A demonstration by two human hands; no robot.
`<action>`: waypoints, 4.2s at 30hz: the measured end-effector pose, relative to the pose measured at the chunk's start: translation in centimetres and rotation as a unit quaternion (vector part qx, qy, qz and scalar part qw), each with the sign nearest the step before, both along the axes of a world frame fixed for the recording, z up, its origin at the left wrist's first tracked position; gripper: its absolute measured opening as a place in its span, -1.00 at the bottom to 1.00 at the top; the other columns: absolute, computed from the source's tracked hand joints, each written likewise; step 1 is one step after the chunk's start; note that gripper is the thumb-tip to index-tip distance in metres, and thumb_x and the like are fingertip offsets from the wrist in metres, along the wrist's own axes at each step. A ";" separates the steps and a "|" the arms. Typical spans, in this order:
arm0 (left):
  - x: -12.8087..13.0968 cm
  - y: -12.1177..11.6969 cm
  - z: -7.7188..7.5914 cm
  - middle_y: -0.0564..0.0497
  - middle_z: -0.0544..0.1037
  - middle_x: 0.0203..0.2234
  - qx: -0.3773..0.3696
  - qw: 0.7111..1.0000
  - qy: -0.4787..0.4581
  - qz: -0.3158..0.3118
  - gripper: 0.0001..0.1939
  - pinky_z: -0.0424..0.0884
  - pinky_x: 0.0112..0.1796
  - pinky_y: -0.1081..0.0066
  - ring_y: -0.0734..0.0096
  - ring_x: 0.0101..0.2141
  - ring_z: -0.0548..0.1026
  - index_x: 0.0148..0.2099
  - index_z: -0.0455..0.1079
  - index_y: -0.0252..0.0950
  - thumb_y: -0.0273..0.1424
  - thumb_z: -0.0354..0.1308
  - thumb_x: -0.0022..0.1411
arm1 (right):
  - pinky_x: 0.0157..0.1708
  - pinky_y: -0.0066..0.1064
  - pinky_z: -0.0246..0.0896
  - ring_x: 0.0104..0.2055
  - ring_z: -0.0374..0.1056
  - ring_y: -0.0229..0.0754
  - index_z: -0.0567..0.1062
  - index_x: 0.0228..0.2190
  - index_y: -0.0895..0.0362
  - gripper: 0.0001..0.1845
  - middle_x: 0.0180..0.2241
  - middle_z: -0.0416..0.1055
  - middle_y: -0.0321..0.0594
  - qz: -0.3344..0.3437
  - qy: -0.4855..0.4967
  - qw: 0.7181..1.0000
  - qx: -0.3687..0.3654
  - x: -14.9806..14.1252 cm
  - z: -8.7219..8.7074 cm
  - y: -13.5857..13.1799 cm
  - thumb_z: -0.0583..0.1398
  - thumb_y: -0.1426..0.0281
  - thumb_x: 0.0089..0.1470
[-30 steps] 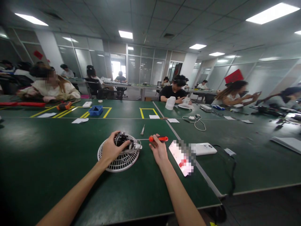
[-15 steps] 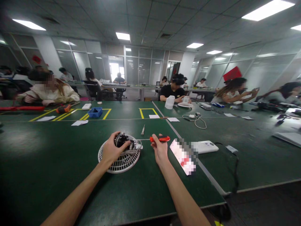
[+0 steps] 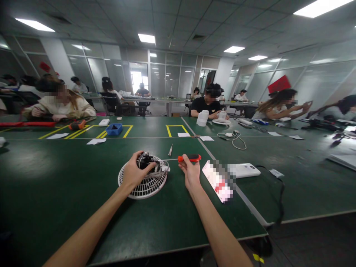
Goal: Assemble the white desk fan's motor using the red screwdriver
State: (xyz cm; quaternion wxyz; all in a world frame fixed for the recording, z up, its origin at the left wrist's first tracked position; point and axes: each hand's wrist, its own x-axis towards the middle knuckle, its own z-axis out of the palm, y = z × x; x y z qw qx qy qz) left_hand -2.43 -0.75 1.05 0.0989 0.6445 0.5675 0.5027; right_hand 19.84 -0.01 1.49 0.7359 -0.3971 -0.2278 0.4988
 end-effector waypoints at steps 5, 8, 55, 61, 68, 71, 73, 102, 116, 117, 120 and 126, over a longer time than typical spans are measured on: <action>-0.1 0.0 -0.1 -0.20 0.57 0.02 -0.008 1.000 0.006 0.005 -0.29 0.46 0.06 -0.04 -0.03 0.01 0.55 0.17 0.36 -0.23 0.03 0.35 0.08 | -0.49 -0.47 0.47 -0.49 0.51 -0.23 0.41 -0.35 0.07 -0.63 -0.51 0.55 -0.33 0.000 0.026 1.000 -0.004 0.1 -0.1 -0.1 0.46 0.33 -0.14; -0.1 0.0 0.0 -0.20 0.57 0.02 -0.002 1.000 0.006 0.002 -0.31 0.45 0.06 -0.04 -0.03 0.01 0.55 0.17 0.35 -0.23 0.02 0.34 0.09 | -0.25 -0.33 0.59 -0.25 0.59 -0.14 0.40 -0.39 0.07 -0.81 -0.37 0.60 -0.26 0.027 0.100 0.995 0.007 0.3 0.5 -0.2 0.29 0.50 -0.09; -0.3 0.3 -0.5 -0.18 0.57 0.02 0.011 1.000 0.010 -0.015 -0.33 0.46 0.06 -0.02 0.01 0.00 0.55 0.17 0.35 -0.23 0.02 0.32 0.12 | -0.44 -0.51 0.48 -0.48 0.50 -0.26 0.42 -0.45 0.08 -0.71 -0.53 0.54 -0.32 0.003 0.047 0.998 -0.046 -0.2 0.1 -0.1 0.44 0.47 -0.13; -0.2 0.3 -0.4 -0.18 0.57 0.01 0.014 1.000 0.008 -0.019 -0.34 0.48 0.05 -0.04 0.00 -0.01 0.56 0.16 0.35 -0.21 0.02 0.32 0.12 | -0.54 -0.52 0.40 -0.55 0.42 -0.30 0.44 -0.43 0.07 -0.80 -0.54 0.52 -0.33 0.000 0.066 0.996 -0.064 -0.1 0.0 -0.4 0.38 0.35 -0.02; -0.2 0.2 -0.2 -0.16 0.58 -0.02 0.012 1.000 0.008 -0.006 -0.35 0.48 0.05 -0.03 0.01 -0.03 0.56 0.14 0.38 -0.23 -0.02 0.35 0.09 | -0.25 -0.36 0.54 -0.31 0.55 -0.20 0.46 -0.38 0.07 -0.80 -0.35 0.62 -0.26 0.052 0.083 0.995 -0.016 0.6 0.5 -0.3 0.28 0.54 -0.13; -0.2 0.2 -0.2 -0.15 0.58 -0.01 0.010 1.000 0.011 -0.004 -0.35 0.48 0.04 -0.02 0.02 -0.03 0.56 0.14 0.37 -0.22 -0.01 0.34 0.10 | -0.45 -0.50 0.44 -0.46 0.49 -0.26 0.45 -0.41 0.09 -0.79 -0.48 0.56 -0.28 0.019 0.045 0.998 -0.039 0.2 0.5 -0.3 0.38 0.45 -0.10; -0.2 0.2 -0.3 -0.15 0.58 0.00 0.012 1.000 0.010 -0.008 -0.35 0.48 0.04 -0.01 0.02 -0.03 0.56 0.15 0.37 -0.21 -0.01 0.33 0.10 | -0.64 -0.56 0.26 -0.63 0.32 -0.35 0.41 -0.45 0.08 -0.68 -0.60 0.47 -0.39 -0.003 0.020 0.999 -0.044 -0.1 0.2 -0.3 0.46 0.35 -0.14; -0.3 0.2 -0.3 -0.16 0.58 0.01 0.019 1.000 0.013 -0.017 -0.35 0.45 0.08 0.03 0.03 0.00 0.56 0.16 0.37 -0.23 -0.01 0.33 0.12 | -0.54 -0.56 0.39 -0.58 0.45 -0.31 0.43 -0.46 0.12 -0.59 -0.56 0.54 -0.31 -0.005 0.020 0.998 -0.059 -0.3 -0.2 0.2 0.55 0.32 -0.17; -0.2 0.3 -0.2 -0.14 0.60 -0.04 0.009 1.000 -0.017 -0.014 -0.47 0.48 0.02 0.06 0.06 -0.05 0.58 0.14 0.40 -0.22 -0.08 0.25 0.21 | -0.64 -0.59 0.27 -0.66 0.23 -0.41 0.40 -0.52 0.12 -0.60 -0.67 0.38 -0.42 -0.019 0.057 0.994 -0.095 -1.0 -0.4 0.0 0.49 0.24 -0.05; -0.2 0.3 -0.3 -0.14 0.61 -0.05 0.009 1.000 -0.017 -0.014 -0.47 0.48 0.02 0.06 0.06 -0.06 0.58 0.13 0.41 -0.23 -0.08 0.25 0.21 | -0.63 -0.58 0.29 -0.65 0.25 -0.39 0.41 -0.50 0.12 -0.61 -0.66 0.40 -0.41 -0.018 0.060 0.993 -0.097 -1.0 -0.4 -0.1 0.49 0.23 -0.04; -0.2 0.3 -0.3 -0.14 0.61 -0.06 0.010 1.000 -0.017 -0.014 -0.48 0.48 0.02 0.06 0.06 -0.07 0.59 0.13 0.41 -0.23 -0.09 0.25 0.21 | -0.61 -0.56 0.31 -0.63 0.30 -0.36 0.42 -0.49 0.11 -0.61 -0.64 0.43 -0.37 -0.016 0.068 0.992 -0.102 -1.2 -0.2 -0.2 0.46 0.18 0.00; -0.2 0.3 -0.4 -0.15 0.60 -0.03 0.014 1.000 -0.016 -0.016 -0.48 0.47 0.04 0.05 0.06 -0.04 0.58 0.14 0.40 -0.23 -0.09 0.24 0.22 | -0.58 -0.54 0.34 -0.60 0.36 -0.33 0.41 -0.48 0.11 -0.64 -0.61 0.48 -0.34 -0.011 0.068 0.992 -0.110 -1.4 0.1 -0.4 0.41 0.18 0.09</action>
